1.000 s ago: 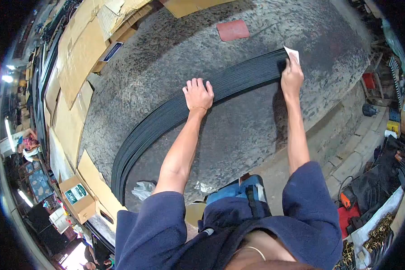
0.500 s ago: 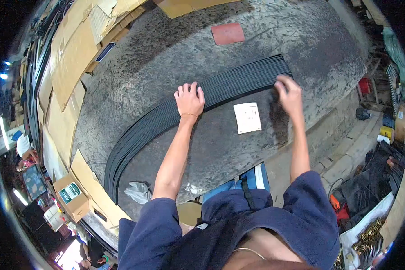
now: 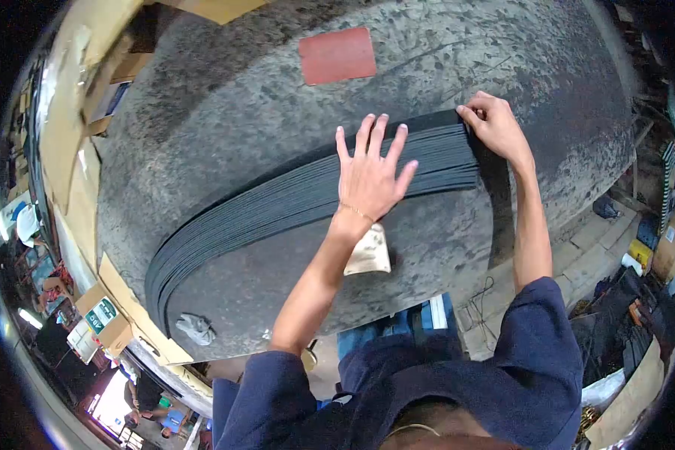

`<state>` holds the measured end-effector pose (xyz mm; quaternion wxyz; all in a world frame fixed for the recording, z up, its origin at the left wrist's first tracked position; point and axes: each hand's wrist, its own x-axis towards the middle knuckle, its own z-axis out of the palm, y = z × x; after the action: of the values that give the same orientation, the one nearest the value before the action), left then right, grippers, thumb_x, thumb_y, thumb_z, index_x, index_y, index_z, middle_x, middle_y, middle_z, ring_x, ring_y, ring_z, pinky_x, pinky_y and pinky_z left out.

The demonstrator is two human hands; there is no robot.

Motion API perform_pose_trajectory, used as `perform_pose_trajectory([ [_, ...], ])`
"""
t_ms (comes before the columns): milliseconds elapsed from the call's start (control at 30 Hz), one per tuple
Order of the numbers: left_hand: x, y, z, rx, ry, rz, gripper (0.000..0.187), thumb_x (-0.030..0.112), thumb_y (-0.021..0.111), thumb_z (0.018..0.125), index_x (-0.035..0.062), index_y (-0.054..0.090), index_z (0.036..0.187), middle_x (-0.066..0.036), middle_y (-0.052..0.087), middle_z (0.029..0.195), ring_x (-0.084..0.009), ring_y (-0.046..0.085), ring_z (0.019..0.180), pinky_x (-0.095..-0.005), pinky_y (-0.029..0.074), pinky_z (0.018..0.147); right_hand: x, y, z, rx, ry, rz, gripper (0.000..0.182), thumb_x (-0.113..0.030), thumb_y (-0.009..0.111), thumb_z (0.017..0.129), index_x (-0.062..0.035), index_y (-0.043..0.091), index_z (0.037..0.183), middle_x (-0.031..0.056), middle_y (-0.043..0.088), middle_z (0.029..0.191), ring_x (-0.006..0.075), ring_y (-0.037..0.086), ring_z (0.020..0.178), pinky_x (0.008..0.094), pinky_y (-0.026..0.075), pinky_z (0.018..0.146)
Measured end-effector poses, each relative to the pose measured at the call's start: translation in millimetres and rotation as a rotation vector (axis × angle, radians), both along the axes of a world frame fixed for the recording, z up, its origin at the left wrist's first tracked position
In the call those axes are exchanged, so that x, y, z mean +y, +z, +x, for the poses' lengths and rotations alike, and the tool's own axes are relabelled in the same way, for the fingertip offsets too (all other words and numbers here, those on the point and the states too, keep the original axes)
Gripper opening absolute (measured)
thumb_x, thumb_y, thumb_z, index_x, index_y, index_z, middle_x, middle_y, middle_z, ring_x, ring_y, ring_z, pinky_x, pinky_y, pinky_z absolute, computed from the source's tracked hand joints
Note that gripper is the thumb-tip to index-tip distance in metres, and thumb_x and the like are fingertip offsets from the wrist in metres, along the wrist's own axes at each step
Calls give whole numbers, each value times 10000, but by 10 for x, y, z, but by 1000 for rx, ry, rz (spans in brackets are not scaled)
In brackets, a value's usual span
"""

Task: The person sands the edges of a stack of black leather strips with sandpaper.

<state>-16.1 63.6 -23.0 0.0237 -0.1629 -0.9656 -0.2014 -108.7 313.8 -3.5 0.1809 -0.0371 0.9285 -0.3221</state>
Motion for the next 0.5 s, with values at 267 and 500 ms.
perform_pose_trajectory([
  [267, 70, -2, 30, -72, 23, 47, 543, 404, 795, 785, 154, 667, 1249, -114, 545, 1383, -325, 471, 1305, -629, 286, 1127, -77, -124, -131, -68, -85, -19, 281, -230, 623, 987, 37, 694, 939, 137, 709, 736, 255, 662, 634, 376, 515, 631],
  [500, 52, -40, 59, 1, 46, 47, 580, 406, 825, 746, 214, 645, 1263, -89, 517, 1395, -319, 475, 1270, -586, 321, 1099, -25, -125, -110, -195, -241, -366, 199, -187, 676, 964, 7, 715, 985, 34, 713, 761, 75, 594, 647, 252, 488, 613],
])
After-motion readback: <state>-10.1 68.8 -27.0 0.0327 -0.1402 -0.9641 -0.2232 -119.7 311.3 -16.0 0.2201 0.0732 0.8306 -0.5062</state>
